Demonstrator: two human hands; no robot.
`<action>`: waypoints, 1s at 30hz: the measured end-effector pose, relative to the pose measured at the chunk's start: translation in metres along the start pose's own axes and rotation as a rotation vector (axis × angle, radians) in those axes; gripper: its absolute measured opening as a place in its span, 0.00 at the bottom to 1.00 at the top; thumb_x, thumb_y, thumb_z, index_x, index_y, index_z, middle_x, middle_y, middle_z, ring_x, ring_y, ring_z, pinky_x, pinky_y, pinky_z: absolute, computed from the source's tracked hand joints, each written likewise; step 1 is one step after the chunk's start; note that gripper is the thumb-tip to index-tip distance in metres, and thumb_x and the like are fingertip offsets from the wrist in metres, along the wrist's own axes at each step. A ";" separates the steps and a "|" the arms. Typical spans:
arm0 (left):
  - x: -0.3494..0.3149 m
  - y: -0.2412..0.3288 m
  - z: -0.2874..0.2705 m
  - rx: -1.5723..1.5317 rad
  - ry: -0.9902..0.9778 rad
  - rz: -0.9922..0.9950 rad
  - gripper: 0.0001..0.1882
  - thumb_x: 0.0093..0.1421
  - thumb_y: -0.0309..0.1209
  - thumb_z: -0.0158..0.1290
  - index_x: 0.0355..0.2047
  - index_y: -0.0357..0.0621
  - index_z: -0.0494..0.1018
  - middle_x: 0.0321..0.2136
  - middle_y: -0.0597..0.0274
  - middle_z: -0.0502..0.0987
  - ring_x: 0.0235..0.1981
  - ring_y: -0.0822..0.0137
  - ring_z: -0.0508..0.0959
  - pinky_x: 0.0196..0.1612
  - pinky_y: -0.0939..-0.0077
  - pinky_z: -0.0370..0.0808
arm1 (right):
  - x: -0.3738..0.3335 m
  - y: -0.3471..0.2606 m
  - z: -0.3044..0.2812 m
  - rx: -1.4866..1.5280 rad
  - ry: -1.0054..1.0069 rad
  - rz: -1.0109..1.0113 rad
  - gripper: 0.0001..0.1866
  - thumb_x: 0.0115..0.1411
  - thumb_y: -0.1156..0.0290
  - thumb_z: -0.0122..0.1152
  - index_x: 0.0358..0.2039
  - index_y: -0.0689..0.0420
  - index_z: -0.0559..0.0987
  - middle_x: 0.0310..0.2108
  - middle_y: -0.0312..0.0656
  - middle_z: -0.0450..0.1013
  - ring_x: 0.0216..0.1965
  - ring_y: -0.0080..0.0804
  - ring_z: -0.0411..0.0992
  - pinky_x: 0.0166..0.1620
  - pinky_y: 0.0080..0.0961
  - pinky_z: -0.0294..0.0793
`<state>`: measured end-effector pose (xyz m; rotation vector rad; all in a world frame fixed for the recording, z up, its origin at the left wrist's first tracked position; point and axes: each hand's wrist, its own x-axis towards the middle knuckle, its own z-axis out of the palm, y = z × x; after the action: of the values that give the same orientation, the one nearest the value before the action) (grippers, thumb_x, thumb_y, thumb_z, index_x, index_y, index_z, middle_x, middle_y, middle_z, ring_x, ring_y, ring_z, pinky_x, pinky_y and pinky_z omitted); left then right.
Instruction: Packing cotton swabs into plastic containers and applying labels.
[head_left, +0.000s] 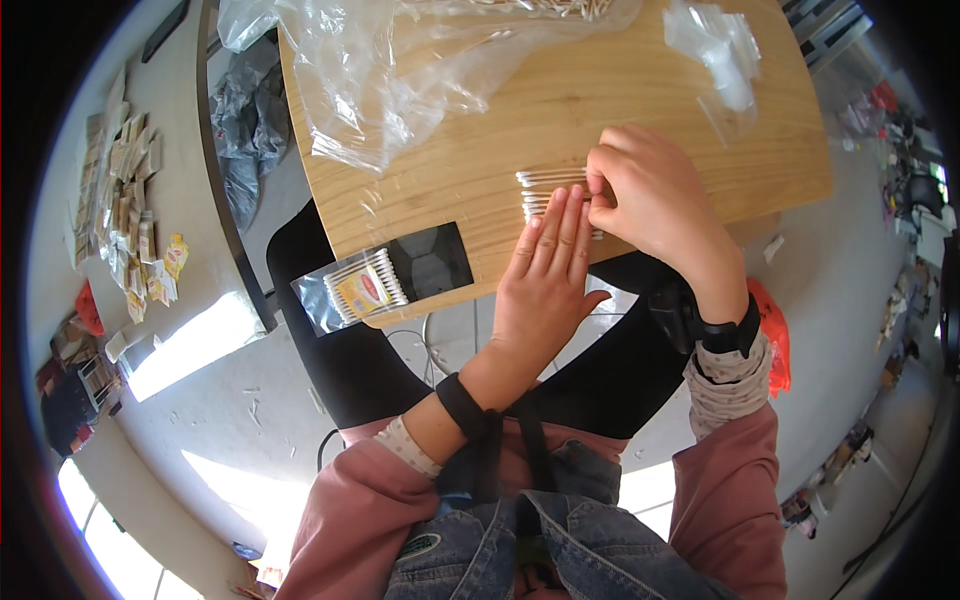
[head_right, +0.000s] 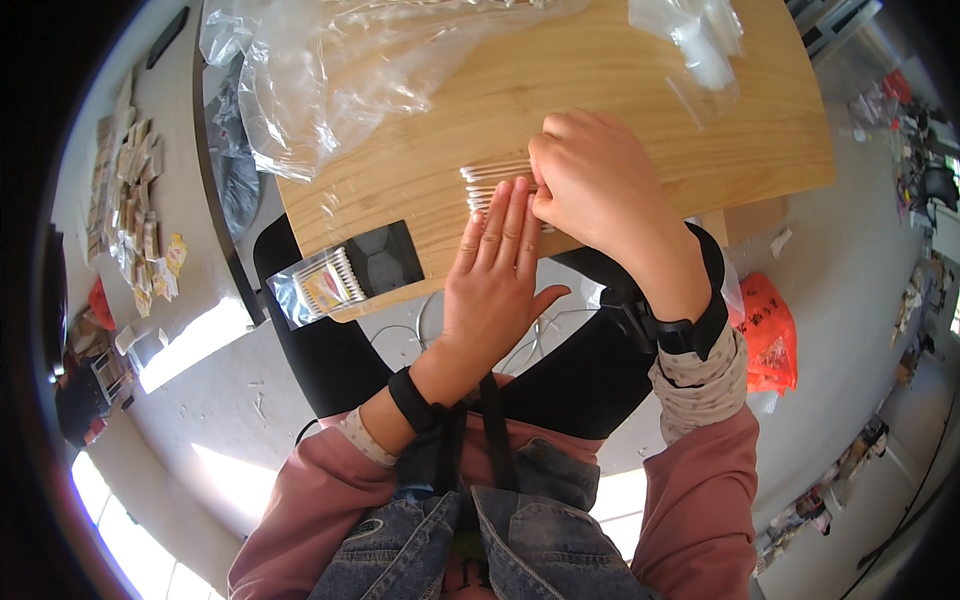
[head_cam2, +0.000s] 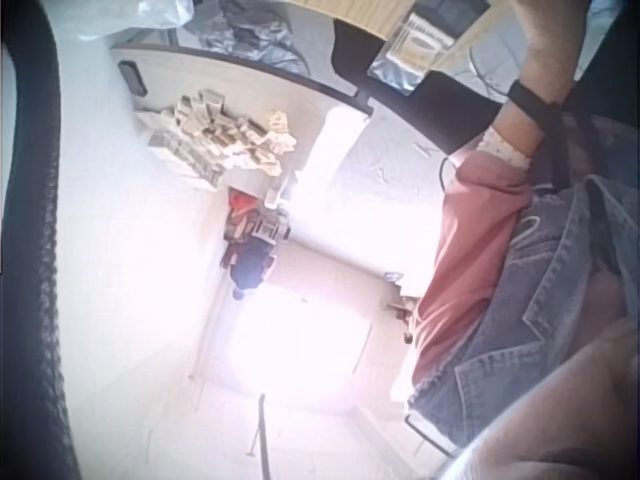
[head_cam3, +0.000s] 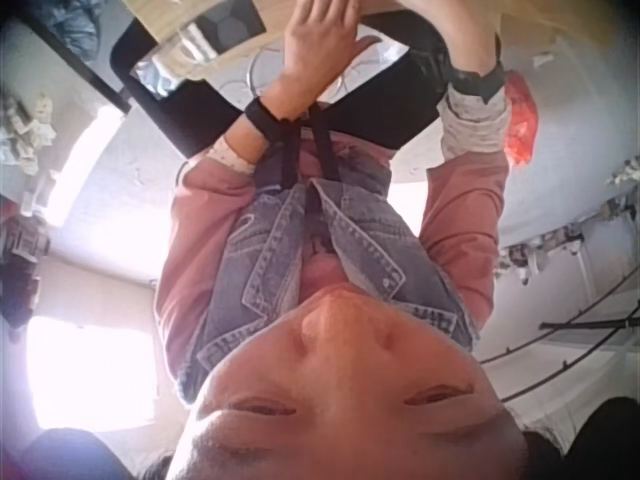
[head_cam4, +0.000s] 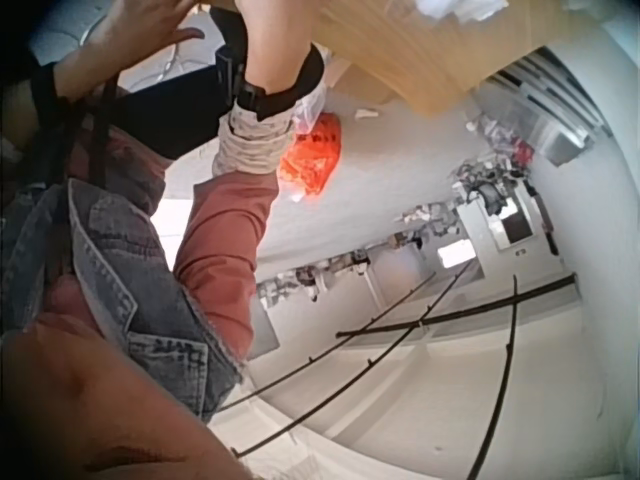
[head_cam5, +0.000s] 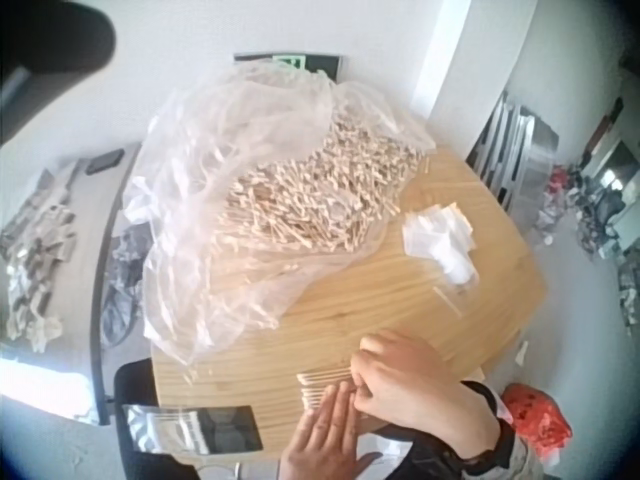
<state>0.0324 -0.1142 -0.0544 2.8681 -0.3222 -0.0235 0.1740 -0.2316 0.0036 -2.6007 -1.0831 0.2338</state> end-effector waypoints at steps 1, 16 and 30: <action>0.000 0.000 0.000 0.008 -0.004 0.003 0.55 0.54 0.62 0.56 0.70 0.32 0.55 0.73 0.48 0.53 0.75 0.54 0.52 0.74 0.58 0.48 | 0.000 0.000 0.001 -0.004 0.024 -0.032 0.08 0.45 0.77 0.65 0.20 0.58 0.72 0.26 0.42 0.69 0.35 0.44 0.70 0.40 0.38 0.71; 0.014 0.000 0.002 -0.114 0.123 -0.061 0.56 0.55 0.63 0.55 0.70 0.31 0.54 0.73 0.45 0.53 0.75 0.51 0.51 0.74 0.54 0.48 | -0.085 0.050 -0.065 0.007 0.228 0.348 0.08 0.45 0.80 0.63 0.25 0.59 0.72 0.26 0.41 0.66 0.33 0.39 0.69 0.37 0.35 0.68; 0.021 -0.016 -0.005 -0.110 0.107 -0.046 0.58 0.56 0.67 0.51 0.69 0.27 0.54 0.72 0.41 0.53 0.75 0.48 0.51 0.73 0.51 0.49 | 0.038 0.038 -0.035 0.467 0.462 0.241 0.08 0.61 0.70 0.66 0.39 0.58 0.80 0.34 0.44 0.80 0.33 0.38 0.78 0.37 0.32 0.75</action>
<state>0.0568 -0.1023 -0.0537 2.7542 -0.2264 0.1004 0.2353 -0.2373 0.0221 -2.1968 -0.4836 -0.0591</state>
